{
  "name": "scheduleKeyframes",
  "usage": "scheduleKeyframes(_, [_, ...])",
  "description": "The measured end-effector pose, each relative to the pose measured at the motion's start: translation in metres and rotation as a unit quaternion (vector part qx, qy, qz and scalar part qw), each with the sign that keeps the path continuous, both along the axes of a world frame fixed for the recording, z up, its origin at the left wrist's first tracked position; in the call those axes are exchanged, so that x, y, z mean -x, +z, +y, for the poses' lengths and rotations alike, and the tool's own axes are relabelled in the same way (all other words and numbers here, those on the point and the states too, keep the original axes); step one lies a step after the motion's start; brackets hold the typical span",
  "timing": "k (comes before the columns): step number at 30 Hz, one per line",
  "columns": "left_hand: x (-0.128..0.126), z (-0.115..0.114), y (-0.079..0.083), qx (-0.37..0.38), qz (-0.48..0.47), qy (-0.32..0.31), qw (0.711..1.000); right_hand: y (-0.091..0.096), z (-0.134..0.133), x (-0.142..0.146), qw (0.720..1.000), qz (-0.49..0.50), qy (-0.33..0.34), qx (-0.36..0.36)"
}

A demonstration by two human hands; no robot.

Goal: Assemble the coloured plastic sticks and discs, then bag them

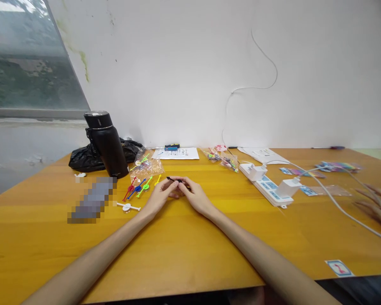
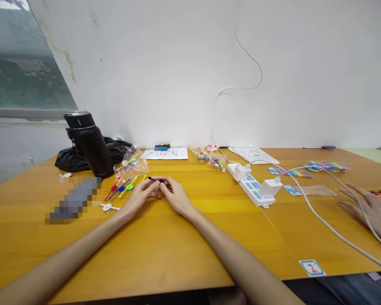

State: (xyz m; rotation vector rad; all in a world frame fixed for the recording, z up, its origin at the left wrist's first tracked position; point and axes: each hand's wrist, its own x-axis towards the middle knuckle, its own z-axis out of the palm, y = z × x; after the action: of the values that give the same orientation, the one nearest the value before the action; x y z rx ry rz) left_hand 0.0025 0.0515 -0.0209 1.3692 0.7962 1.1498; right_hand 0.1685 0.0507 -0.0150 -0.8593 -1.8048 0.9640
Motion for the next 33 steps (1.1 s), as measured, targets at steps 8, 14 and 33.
scheduleKeyframes(8, [-0.001, -0.001, 0.003, 0.025, -0.016, -0.012, 0.999, 0.0, 0.0, -0.002, 0.999, 0.005, 0.007, 0.033])
scheduleKeyframes(14, [0.001, 0.002, 0.0, 0.025, -0.001, -0.018, 1.0, 0.005, -0.001, -0.004, 0.999, 0.024, 0.021, 0.042])
scheduleKeyframes(33, [0.0, 0.001, 0.0, 0.005, 0.003, -0.008, 1.0, -0.004, 0.006, -0.005, 0.995, 0.038, 0.033, 0.087])
